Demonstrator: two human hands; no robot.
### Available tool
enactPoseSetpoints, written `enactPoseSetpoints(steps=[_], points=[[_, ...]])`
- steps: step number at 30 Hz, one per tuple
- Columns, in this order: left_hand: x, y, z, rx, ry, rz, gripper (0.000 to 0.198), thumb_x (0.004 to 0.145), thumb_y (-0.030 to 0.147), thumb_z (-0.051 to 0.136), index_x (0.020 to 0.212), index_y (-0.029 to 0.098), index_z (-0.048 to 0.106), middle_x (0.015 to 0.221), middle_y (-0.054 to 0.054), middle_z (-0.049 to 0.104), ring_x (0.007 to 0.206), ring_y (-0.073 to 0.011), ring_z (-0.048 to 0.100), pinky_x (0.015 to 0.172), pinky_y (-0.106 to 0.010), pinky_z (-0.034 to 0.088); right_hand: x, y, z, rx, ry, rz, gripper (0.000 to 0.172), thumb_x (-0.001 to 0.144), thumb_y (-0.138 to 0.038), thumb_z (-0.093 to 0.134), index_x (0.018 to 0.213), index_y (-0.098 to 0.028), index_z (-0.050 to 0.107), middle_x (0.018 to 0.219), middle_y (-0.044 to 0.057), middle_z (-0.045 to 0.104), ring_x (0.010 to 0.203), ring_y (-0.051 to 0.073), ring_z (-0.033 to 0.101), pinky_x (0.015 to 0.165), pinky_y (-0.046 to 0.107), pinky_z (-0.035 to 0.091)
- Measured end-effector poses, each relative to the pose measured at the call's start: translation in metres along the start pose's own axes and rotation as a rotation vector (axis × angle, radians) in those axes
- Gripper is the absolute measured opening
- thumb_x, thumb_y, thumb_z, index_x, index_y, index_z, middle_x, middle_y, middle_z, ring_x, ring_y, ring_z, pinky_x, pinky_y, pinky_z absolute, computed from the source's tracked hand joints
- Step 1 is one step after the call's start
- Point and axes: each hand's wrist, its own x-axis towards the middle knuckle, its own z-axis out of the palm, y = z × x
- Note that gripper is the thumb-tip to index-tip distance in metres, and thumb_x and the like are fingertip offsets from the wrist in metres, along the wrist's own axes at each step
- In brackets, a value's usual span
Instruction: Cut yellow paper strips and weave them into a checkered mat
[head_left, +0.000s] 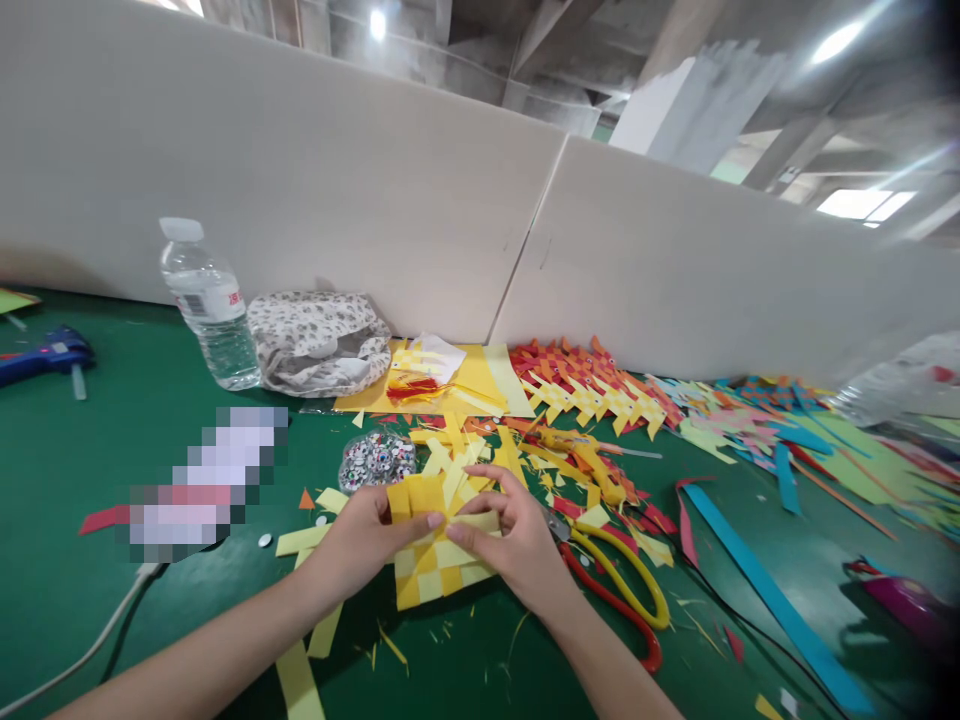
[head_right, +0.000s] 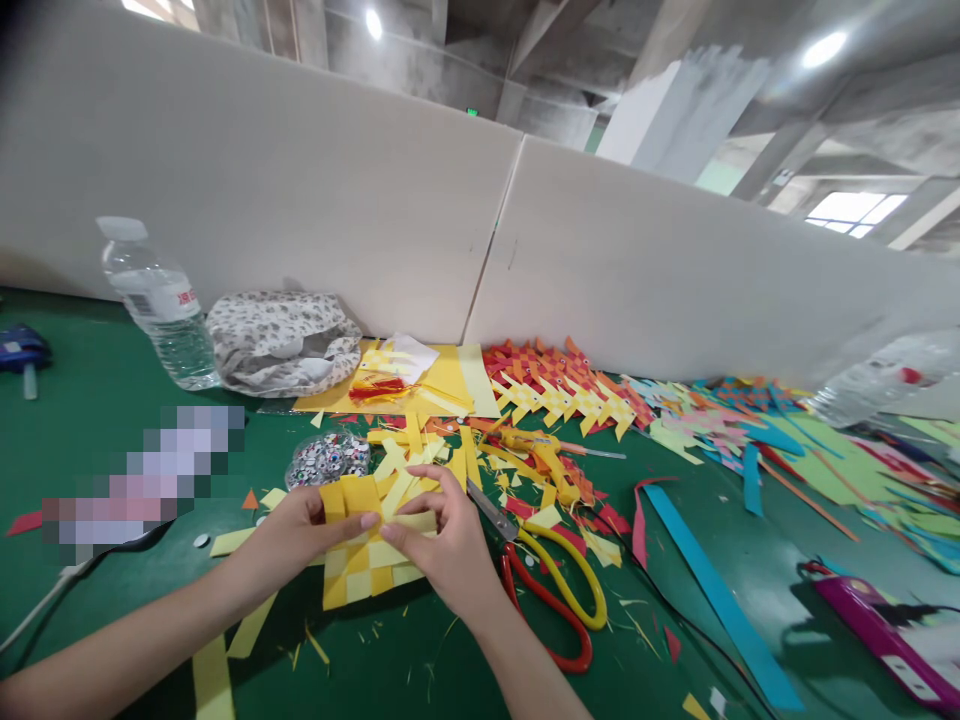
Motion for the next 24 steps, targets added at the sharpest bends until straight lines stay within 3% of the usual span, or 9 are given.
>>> enactPoseSetpoints(steps=[12,17,24], points=[[0.0010,0.0002,-0.0012,-0.019,0.004,0.010,0.021,0.063,0.035,0.068,0.074,0.018,0.066,0.069,0.000,0.068,0.057,-0.0124,0.057,0.052,-0.021,0.042,0.0008,-0.0006,-0.0012,0.045,0.043,-0.009,0.050,0.064,-0.027,0.070,0.107,-0.021,0.045,0.071,-0.001,0.062,0.052,0.010,0.049,0.047,0.021,0.035],[0.0019,-0.0010,-0.0020,-0.110,0.001,-0.019,0.024,0.063,0.034,0.069,0.080,0.018,0.066,0.079,-0.003,0.070,0.066,-0.0167,0.062,0.059,-0.025,0.047,0.0028,-0.0055,-0.0017,0.180,0.103,0.003,0.050,0.062,-0.027,0.072,0.104,-0.020,0.046,0.072,0.001,0.065,0.061,0.015,0.058,0.055,0.025,0.043],[-0.0010,0.0040,-0.0029,-0.104,0.086,-0.039,0.020,0.063,0.034,0.069,0.074,0.018,0.067,0.069,-0.001,0.070,0.060,-0.0147,0.062,0.053,-0.022,0.046,0.0062,-0.0075,-0.0058,0.303,0.248,0.012,0.055,0.058,-0.027,0.075,0.103,-0.021,0.045,0.071,0.000,0.065,0.070,0.018,0.062,0.067,0.030,0.047]])
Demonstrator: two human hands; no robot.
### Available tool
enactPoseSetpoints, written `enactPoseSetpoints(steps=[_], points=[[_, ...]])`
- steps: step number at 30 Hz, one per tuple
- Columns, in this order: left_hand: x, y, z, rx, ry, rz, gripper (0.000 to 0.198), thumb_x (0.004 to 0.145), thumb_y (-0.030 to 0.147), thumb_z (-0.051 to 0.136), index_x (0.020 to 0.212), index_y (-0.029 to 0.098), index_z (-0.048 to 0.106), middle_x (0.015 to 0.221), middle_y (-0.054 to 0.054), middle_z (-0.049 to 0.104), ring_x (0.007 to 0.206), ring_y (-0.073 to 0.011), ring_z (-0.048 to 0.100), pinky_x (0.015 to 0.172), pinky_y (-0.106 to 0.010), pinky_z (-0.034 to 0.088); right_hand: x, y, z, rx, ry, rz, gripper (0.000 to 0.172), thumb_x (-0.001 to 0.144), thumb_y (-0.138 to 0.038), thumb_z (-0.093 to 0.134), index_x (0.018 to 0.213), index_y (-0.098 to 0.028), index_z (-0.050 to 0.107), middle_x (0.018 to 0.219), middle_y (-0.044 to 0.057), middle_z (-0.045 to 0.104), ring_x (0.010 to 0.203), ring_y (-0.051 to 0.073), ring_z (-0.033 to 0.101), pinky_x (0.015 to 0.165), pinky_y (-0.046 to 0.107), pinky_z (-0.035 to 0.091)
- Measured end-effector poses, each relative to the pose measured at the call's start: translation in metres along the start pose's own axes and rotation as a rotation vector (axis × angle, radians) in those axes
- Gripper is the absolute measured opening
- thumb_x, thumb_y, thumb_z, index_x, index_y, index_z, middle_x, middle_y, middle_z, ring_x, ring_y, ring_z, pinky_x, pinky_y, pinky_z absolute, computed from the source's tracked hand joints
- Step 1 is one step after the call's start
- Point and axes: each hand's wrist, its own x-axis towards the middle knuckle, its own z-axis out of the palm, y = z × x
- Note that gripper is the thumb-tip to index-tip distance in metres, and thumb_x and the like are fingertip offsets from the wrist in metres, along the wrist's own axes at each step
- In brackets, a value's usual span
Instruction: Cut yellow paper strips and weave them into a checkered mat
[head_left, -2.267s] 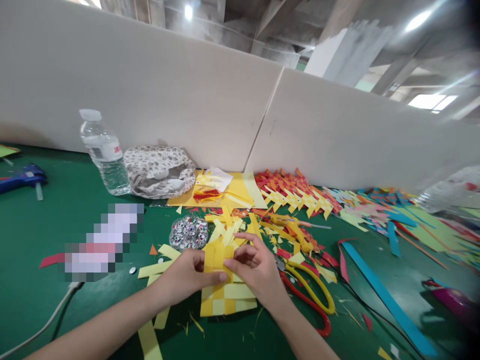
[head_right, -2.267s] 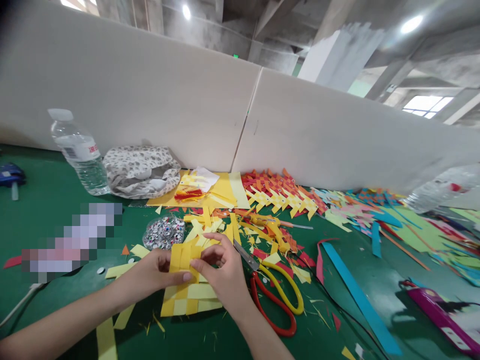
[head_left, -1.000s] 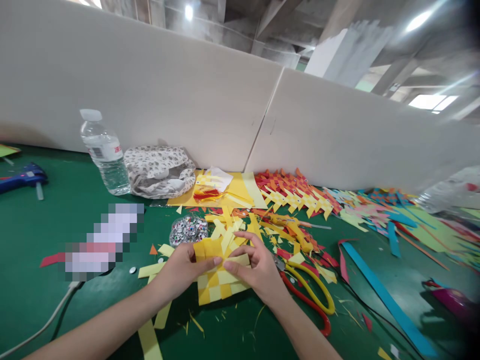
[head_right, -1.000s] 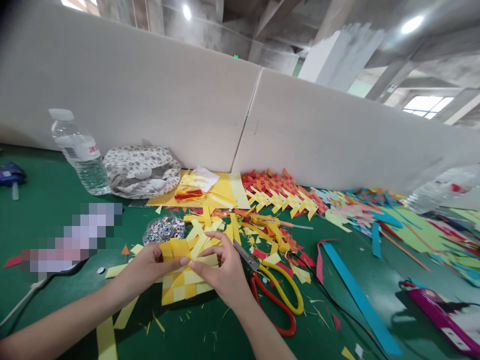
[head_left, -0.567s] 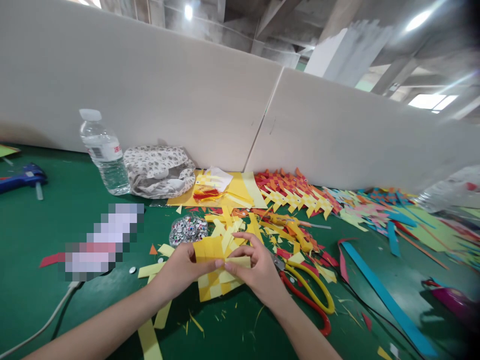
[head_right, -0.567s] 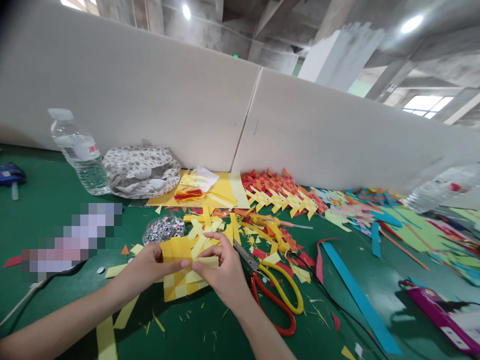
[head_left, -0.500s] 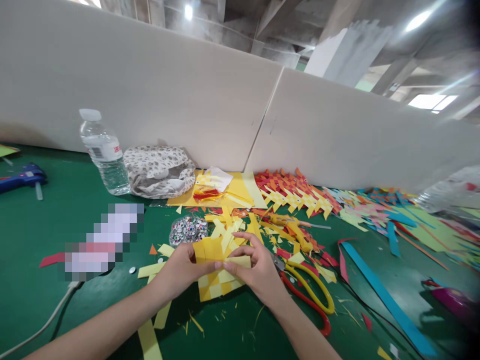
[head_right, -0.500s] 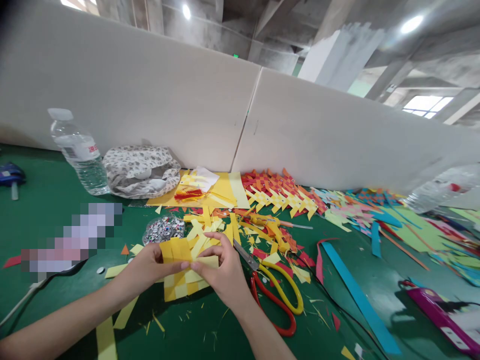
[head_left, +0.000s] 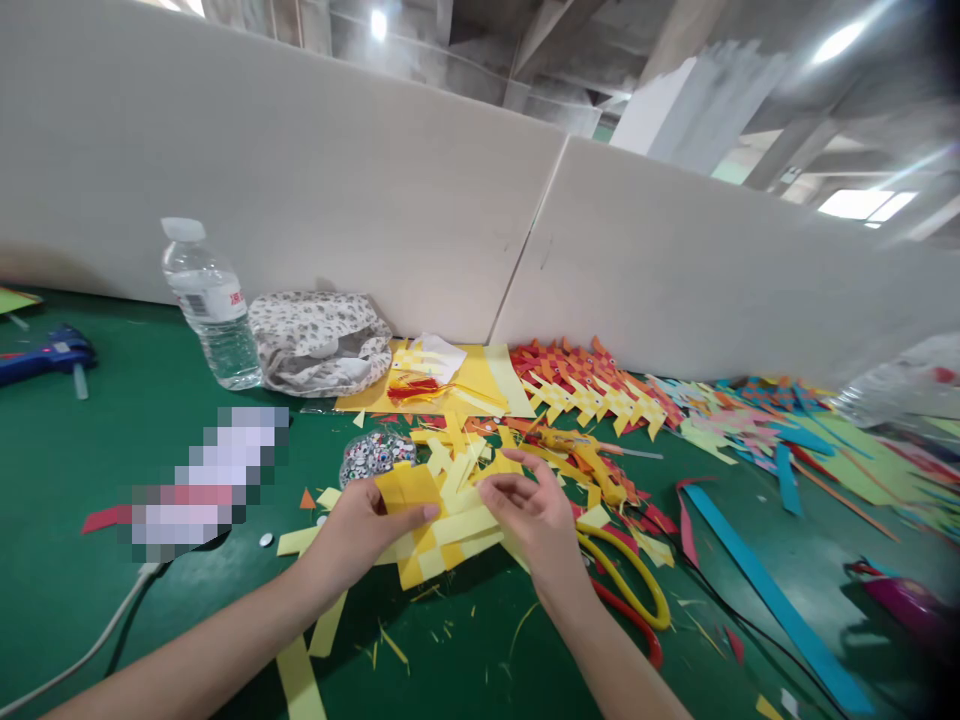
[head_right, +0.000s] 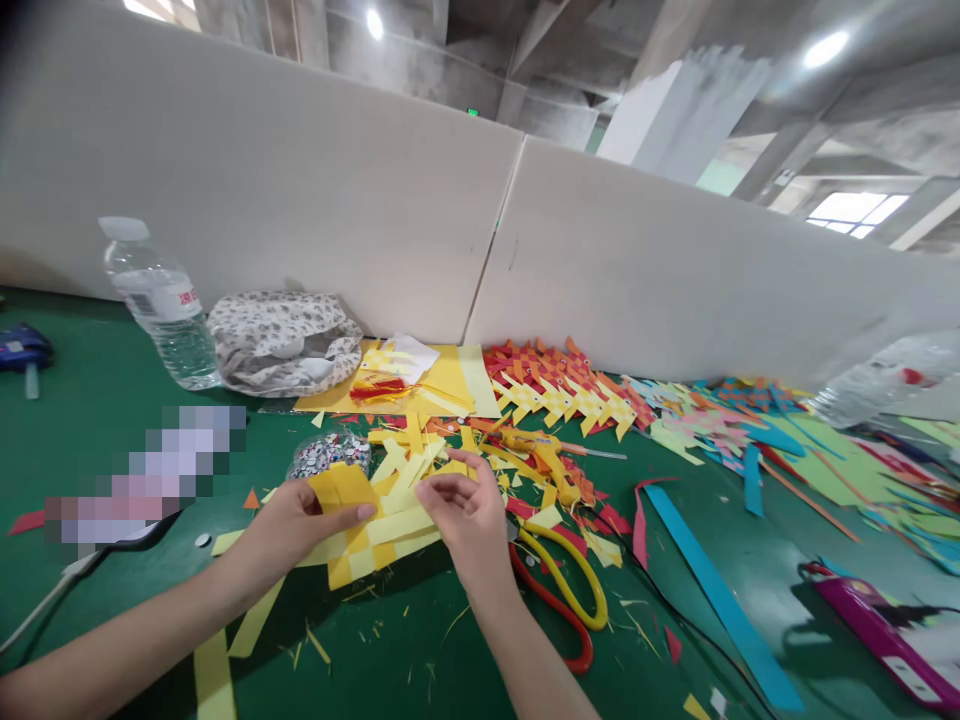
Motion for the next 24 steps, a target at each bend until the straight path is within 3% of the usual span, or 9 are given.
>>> enactPoseSetpoints(steps=[5,8,17,24], points=[[0.000,0.001,0.002,-0.064,0.018,0.022,0.021,0.063,0.033,0.069,0.079,0.019,0.067,0.073,-0.001,0.070,0.063,-0.0145,0.063,0.054,-0.021,0.047,-0.002,0.005,0.005,0.063,-0.176,0.105,0.064,0.057,-0.030,0.076,0.109,-0.021,0.040,0.084,0.004,0.067,0.078,0.022,0.064,0.069,0.035,0.050],[-0.001,0.001,0.004,-0.115,0.014,0.028,0.023,0.063,0.033,0.070,0.082,0.020,0.067,0.078,-0.001,0.071,0.067,-0.0155,0.064,0.058,-0.023,0.048,-0.004,0.005,0.006,0.061,-0.215,0.111,0.065,0.058,-0.029,0.075,0.111,-0.021,0.038,0.082,0.004,0.068,0.078,0.022,0.065,0.071,0.036,0.051],[-0.003,0.001,0.004,-0.139,0.088,0.030,0.030,0.065,0.038,0.068,0.086,0.018,0.065,0.085,-0.003,0.070,0.071,-0.0152,0.063,0.057,-0.021,0.046,-0.004,0.002,0.006,0.077,-0.148,0.066,0.062,0.058,-0.030,0.076,0.106,-0.021,0.038,0.083,0.004,0.067,0.078,0.023,0.065,0.072,0.037,0.051],[-0.002,-0.006,0.007,-0.192,-0.016,0.030,0.040,0.061,0.034,0.072,0.096,0.017,0.063,0.100,-0.007,0.068,0.082,-0.0211,0.063,0.070,-0.029,0.050,-0.008,0.012,0.012,0.094,-0.140,0.022,0.056,0.061,-0.026,0.074,0.105,-0.022,0.040,0.082,0.003,0.068,0.074,0.019,0.065,0.070,0.032,0.050]])
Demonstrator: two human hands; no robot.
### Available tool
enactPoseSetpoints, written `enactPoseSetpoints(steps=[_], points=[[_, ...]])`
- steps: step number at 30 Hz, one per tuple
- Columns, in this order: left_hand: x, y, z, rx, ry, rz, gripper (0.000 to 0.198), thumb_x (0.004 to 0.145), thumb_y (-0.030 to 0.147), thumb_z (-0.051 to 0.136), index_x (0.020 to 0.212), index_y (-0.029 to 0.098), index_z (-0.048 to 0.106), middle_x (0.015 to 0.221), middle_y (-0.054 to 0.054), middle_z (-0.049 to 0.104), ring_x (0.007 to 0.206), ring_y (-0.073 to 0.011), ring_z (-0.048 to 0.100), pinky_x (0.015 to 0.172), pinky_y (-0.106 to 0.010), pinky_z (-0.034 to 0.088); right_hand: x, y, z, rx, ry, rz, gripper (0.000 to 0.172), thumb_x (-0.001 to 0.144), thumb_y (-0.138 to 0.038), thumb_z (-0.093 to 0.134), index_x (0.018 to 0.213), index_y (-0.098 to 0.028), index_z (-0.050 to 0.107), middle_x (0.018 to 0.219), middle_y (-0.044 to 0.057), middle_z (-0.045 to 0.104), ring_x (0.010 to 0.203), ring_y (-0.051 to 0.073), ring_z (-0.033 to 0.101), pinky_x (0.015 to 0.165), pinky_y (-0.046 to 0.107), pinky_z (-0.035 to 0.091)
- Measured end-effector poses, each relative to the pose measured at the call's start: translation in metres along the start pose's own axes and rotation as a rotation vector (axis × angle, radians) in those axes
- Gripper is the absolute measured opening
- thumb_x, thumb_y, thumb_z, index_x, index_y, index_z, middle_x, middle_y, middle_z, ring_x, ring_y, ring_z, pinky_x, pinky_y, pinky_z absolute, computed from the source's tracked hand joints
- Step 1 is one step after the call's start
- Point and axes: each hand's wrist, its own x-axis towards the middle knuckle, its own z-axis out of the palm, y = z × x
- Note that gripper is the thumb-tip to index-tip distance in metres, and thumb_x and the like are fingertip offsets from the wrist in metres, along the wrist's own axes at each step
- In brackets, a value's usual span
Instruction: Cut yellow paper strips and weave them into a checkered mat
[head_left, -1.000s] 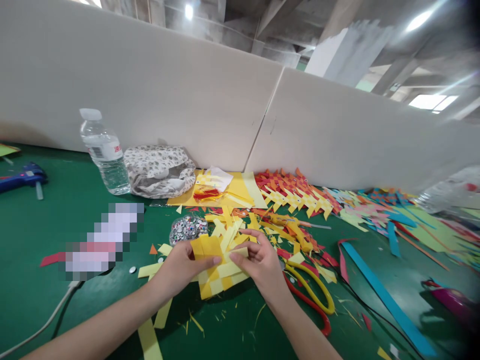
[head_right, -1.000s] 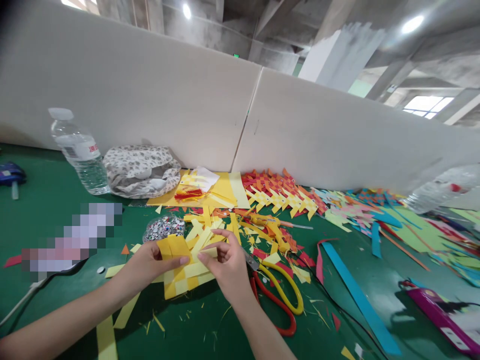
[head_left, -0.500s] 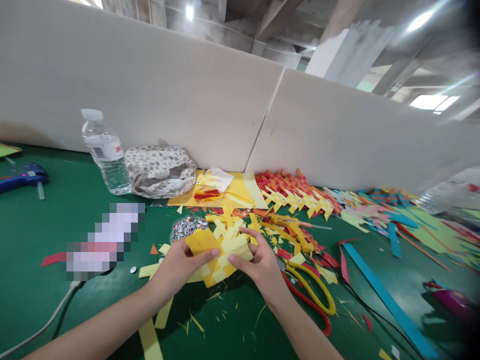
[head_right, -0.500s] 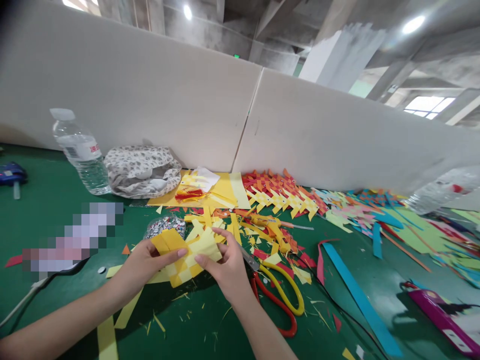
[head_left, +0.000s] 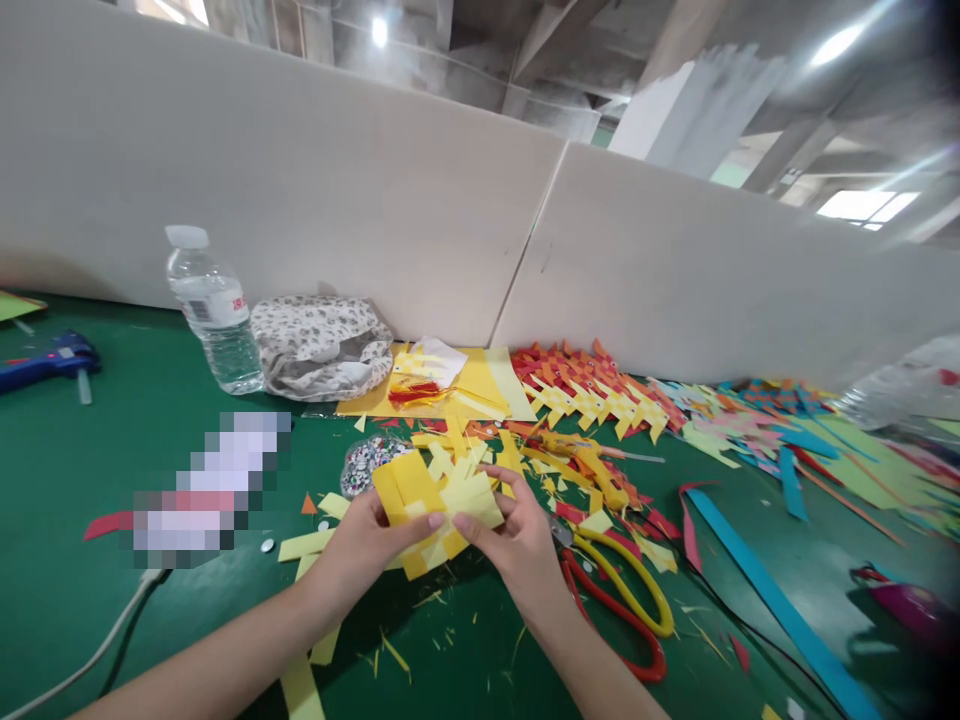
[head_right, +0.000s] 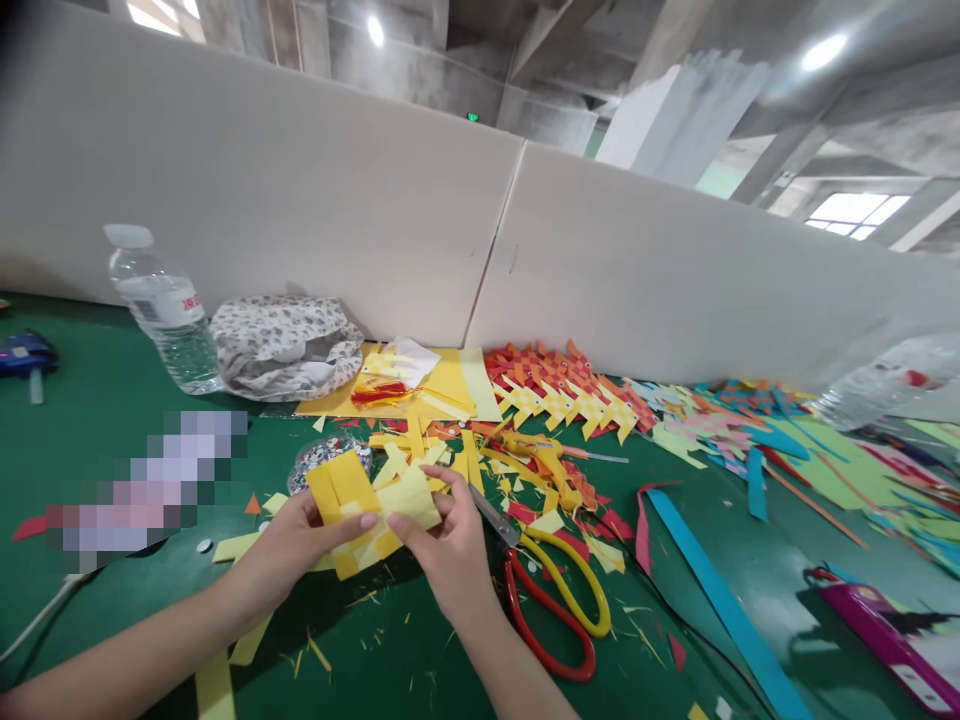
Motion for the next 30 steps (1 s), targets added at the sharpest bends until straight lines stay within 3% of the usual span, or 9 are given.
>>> enactPoseSetpoints(steps=[7,12,16,21,30], points=[[0.000,0.001,0.001,0.041,-0.067,0.015,0.038,0.062,0.032,0.070,0.097,0.020,0.062,0.103,-0.006,0.066,0.087,-0.0220,0.062,0.075,-0.031,0.048,-0.001,-0.003,-0.002,-0.073,-0.015,0.017,0.056,0.063,-0.030,0.071,0.107,-0.022,0.038,0.084,0.004,0.066,0.075,0.021,0.064,0.069,0.034,0.050],[0.000,-0.006,-0.002,0.136,-0.196,-0.005,0.031,0.062,0.029,0.070,0.091,0.019,0.062,0.089,-0.004,0.069,0.079,-0.0200,0.062,0.069,-0.029,0.047,-0.001,-0.017,-0.009,-0.337,-0.096,-0.036,0.061,0.061,-0.024,0.072,0.113,-0.024,0.040,0.096,0.005,0.063,0.092,0.022,0.058,0.079,0.036,0.045],[-0.002,-0.010,0.000,0.239,-0.275,-0.036,0.028,0.062,0.031,0.069,0.086,0.017,0.062,0.080,-0.002,0.067,0.070,-0.0166,0.060,0.061,-0.025,0.044,-0.001,-0.018,-0.011,-0.362,-0.186,-0.043,0.060,0.063,-0.020,0.069,0.115,-0.024,0.040,0.078,-0.001,0.062,0.075,0.016,0.060,0.073,0.033,0.046],[-0.003,-0.008,0.003,0.328,-0.219,0.007,0.031,0.068,0.043,0.060,0.084,0.016,0.062,0.071,-0.002,0.064,0.066,-0.0156,0.056,0.054,-0.021,0.039,0.001,-0.015,-0.009,-0.362,-0.069,-0.074,0.044,0.067,-0.020,0.065,0.106,-0.021,0.045,0.066,-0.004,0.058,0.066,0.015,0.058,0.067,0.029,0.046],[-0.004,-0.008,0.003,0.359,-0.239,0.028,0.030,0.071,0.045,0.053,0.075,0.016,0.062,0.063,0.000,0.059,0.058,-0.0130,0.050,0.049,-0.020,0.033,-0.001,-0.011,-0.006,-0.318,0.039,-0.067,0.037,0.065,-0.023,0.068,0.096,-0.020,0.048,0.059,-0.005,0.055,0.060,0.015,0.056,0.062,0.029,0.046]])
